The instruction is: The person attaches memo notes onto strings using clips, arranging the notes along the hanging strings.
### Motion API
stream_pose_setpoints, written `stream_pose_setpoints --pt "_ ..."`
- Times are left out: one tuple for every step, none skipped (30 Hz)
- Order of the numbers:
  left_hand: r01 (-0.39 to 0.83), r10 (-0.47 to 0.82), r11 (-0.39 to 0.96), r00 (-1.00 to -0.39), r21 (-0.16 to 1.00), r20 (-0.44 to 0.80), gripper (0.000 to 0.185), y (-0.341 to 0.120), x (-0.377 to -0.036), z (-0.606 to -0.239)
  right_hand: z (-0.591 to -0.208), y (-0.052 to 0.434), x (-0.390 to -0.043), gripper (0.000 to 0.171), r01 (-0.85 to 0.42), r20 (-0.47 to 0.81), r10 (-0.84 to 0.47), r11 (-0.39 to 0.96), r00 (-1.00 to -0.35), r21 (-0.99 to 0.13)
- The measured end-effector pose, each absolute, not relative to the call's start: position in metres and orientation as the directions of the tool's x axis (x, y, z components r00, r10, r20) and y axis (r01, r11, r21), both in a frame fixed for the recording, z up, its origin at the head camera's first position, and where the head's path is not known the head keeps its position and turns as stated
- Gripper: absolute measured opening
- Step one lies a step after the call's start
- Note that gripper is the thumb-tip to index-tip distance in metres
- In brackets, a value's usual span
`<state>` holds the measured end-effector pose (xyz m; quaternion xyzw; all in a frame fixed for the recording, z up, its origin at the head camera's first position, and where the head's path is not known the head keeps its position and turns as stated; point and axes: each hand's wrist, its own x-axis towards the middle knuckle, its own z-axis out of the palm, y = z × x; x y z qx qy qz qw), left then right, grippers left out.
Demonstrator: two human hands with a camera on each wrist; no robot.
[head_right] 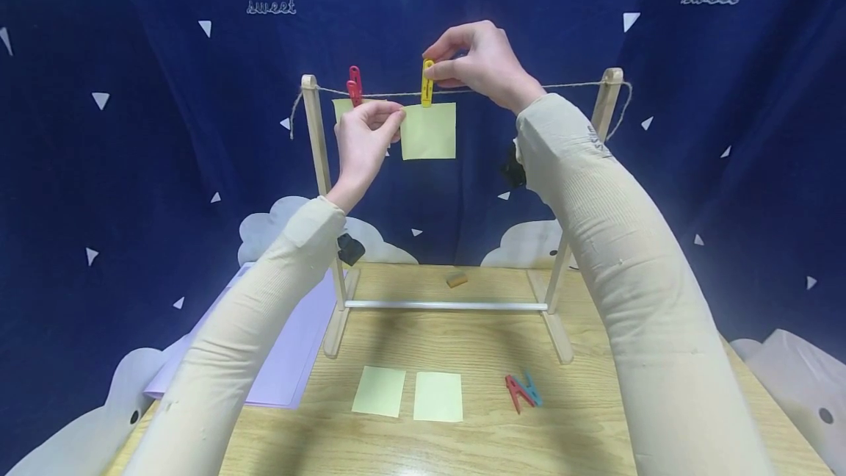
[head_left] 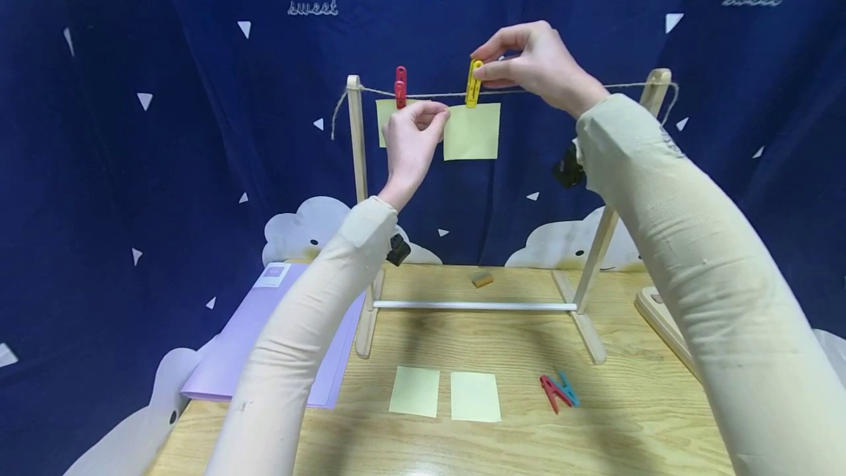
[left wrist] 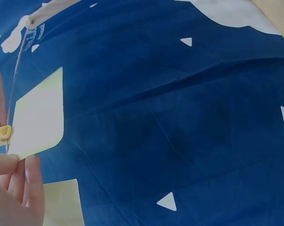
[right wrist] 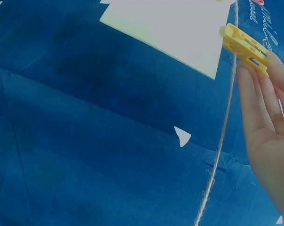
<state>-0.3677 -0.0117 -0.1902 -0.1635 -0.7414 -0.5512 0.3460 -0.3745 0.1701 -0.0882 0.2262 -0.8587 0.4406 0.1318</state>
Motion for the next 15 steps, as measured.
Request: stream_pose_setpoints --pt "0.624 -0.142 0.339 -0.706 0.704 0.694 0.017 -0.0117 -0.3676 -0.19 -0.0881 0.1703 -0.3746 0.032 -0.505 0.426 -0.272 0.511 -0.863 -0.696" --pt "0.623 -0.144 0.339 -0.706 0.705 0.694 0.017 -0.0117 -0.3675 -0.1898 -0.088 0.1704 -0.3747 0.032 -0.504 0.425 -0.272 0.512 -0.863 -0.696" --pt "0.623 -0.146 0.34 -0.705 0.705 0.694 0.017 -0.0117 -0.3676 -0.1897 -0.0881 0.1706 -0.3747 0.032 -0.504 0.424 -0.273 0.512 -0.863 -0.696" --pt "0.622 -0.148 0.341 -0.705 0.705 0.693 0.017 -0.0118 -0.3677 -0.1896 -0.0883 0.1706 -0.3749 0.032 -0.506 0.425 -0.276 0.513 -0.862 -0.693" --pt "0.623 -0.149 0.341 -0.703 0.704 0.695 0.017 -0.0118 -0.3676 -0.1895 -0.0886 0.1705 -0.375 0.031 -0.508 0.425 -0.279 0.515 -0.861 -0.691" --pt "0.625 -0.149 0.34 -0.701 0.702 0.697 0.017 -0.0118 -0.3677 -0.1895 -0.0889 0.1703 -0.3748 0.031 -0.51 0.425 -0.282 0.517 -0.86 -0.688" --pt "0.626 -0.151 0.34 -0.7 0.702 0.698 0.017 -0.0117 -0.3677 -0.1893 -0.0892 0.1701 -0.3749 0.031 -0.512 0.425 -0.287 0.517 -0.858 -0.686" --pt "0.626 -0.153 0.341 -0.699 0.702 0.698 0.016 -0.0118 -0.3679 -0.1891 -0.0895 0.1698 -0.3749 0.032 -0.515 0.425 -0.291 0.517 -0.857 -0.684" --pt "0.627 -0.154 0.342 -0.697 0.7 0.7 0.016 -0.0118 -0.368 -0.1889 -0.0898 0.1696 -0.3749 0.032 -0.517 0.425 -0.295 0.52 -0.856 -0.68" --pt "0.629 -0.155 0.343 -0.695 0.698 0.702 0.016 -0.0118 -0.3682 -0.1886 -0.09 0.1694 -0.3749 0.033 -0.516 0.424 -0.296 0.524 -0.856 -0.677" --pt "0.628 -0.155 0.345 -0.694 0.697 0.703 0.016 -0.012 -0.3682 -0.1884 -0.0902 0.1695 -0.3748 0.033 -0.514 0.422 -0.296 0.529 -0.857 -0.675" --pt "0.629 -0.154 0.347 -0.694 0.696 0.703 0.016 -0.0123 -0.3684 -0.1882 -0.0903 0.1696 -0.3748 0.034 -0.511 0.42 -0.294 0.535 -0.859 -0.672" --pt "0.628 -0.153 0.35 -0.694 0.695 0.704 0.017 -0.0126 -0.3685 -0.1881 -0.0903 0.1697 -0.375 0.035 -0.508 0.417 -0.292 0.539 -0.861 -0.672" --pt "0.626 -0.152 0.349 -0.696 0.697 0.702 0.017 -0.0129 -0.3684 -0.188 -0.0905 0.1698 -0.375 0.035 -0.505 0.415 -0.289 0.543 -0.862 -0.671" --pt "0.626 -0.151 0.349 -0.697 0.697 0.701 0.017 -0.0132 -0.3684 -0.1879 -0.0906 0.1699 -0.3751 0.036 -0.502 0.414 -0.286 0.546 -0.864 -0.671"
